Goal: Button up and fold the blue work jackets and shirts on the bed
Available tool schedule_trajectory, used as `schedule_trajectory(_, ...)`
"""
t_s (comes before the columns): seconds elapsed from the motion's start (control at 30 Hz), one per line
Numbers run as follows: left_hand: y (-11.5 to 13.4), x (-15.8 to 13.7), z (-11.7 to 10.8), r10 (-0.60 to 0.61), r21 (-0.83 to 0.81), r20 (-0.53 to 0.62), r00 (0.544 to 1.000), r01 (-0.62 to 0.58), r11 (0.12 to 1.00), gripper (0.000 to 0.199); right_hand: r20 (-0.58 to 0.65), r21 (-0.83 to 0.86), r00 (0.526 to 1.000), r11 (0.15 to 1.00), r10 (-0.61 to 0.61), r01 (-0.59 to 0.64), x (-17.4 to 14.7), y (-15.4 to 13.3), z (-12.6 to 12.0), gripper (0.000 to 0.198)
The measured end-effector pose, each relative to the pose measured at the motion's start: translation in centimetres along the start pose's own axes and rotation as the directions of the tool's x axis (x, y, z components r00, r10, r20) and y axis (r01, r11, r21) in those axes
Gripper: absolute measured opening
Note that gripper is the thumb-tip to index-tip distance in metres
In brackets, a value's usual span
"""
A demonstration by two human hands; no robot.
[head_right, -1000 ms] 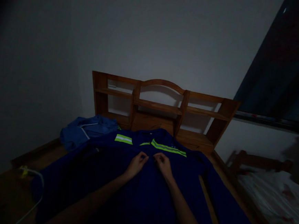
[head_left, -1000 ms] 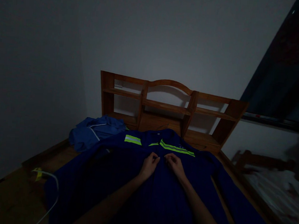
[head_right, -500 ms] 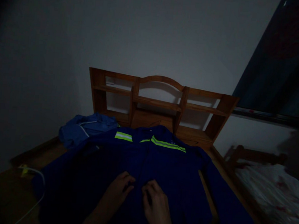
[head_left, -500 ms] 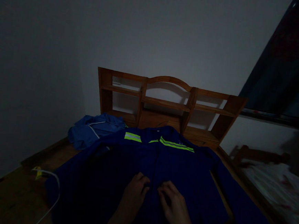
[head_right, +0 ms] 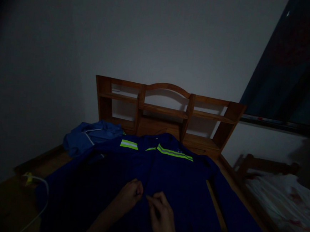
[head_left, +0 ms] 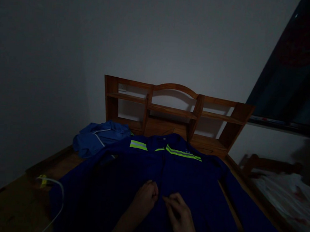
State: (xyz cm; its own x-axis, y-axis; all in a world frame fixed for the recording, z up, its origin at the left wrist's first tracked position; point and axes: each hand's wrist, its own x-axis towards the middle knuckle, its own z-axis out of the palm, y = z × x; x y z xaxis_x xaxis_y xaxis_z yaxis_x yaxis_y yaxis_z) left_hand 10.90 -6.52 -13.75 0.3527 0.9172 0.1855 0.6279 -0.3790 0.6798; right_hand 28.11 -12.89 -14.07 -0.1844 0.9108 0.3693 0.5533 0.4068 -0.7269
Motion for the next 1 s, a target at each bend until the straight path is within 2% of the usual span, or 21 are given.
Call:
schedule_trajectory(0.07, 0.5, 0.1, -0.2, -0.018, -0.049, -0.024, 1.000, 0.017, 0.999, 0.016, -0.011, 0.103, 1.000, 0.995, 0.008, -0.007, 0.1, 0.0, -0.3, 0.028)
schedule_trajectory(0.17, 1.6, 0.1, 0.0, -0.065, -0.219, -0.055, 0.996, 0.052, 0.974, 0.013, -0.020, 0.184, 1.000, 0.983, 0.015, -0.011, 0.4, -0.1, -0.9, 0.027)
schedule_trajectory(0.33, 2.1, 0.0, 1.7, -0.079, -0.552, -0.051, 0.996, 0.038, 0.833, 0.013, -0.052, 0.241, 0.998, 0.970, 0.035, -0.022, 0.6, -0.1, -1.2, 0.024)
schedule_trajectory(0.43, 1.8, -0.1, 2.3, -0.042, -0.651, -0.040, 0.998, 0.005, 0.759, 0.012, -0.087, 0.233, 0.996, 0.972, 0.026, -0.005, 0.4, 0.4, -0.9, 0.023)
schedule_trajectory(0.67, 1.0, -0.4, 2.1, -0.010, -0.689, -0.008, 1.000, 0.001, 0.725, 0.008, -0.178, 0.167, 0.984, 0.986, 0.009, 0.021, 0.4, 0.8, 0.0, 0.021)
schedule_trajectory(0.83, 0.5, -0.7, 2.1, 0.032, -0.648, 0.001, 1.000, -0.024, 0.761, 0.009, -0.169, 0.171, 0.984, 0.985, 0.065, -0.036, 1.0, 0.5, -0.3, 0.018)
schedule_trajectory(1.0, 0.2, -0.7, 2.2, 0.056, -0.655, 0.003, 0.998, -0.040, 0.755, 0.010, -0.199, 0.169, 0.978, 0.985, 0.065, -0.031, 1.0, 0.4, -0.1, 0.019)
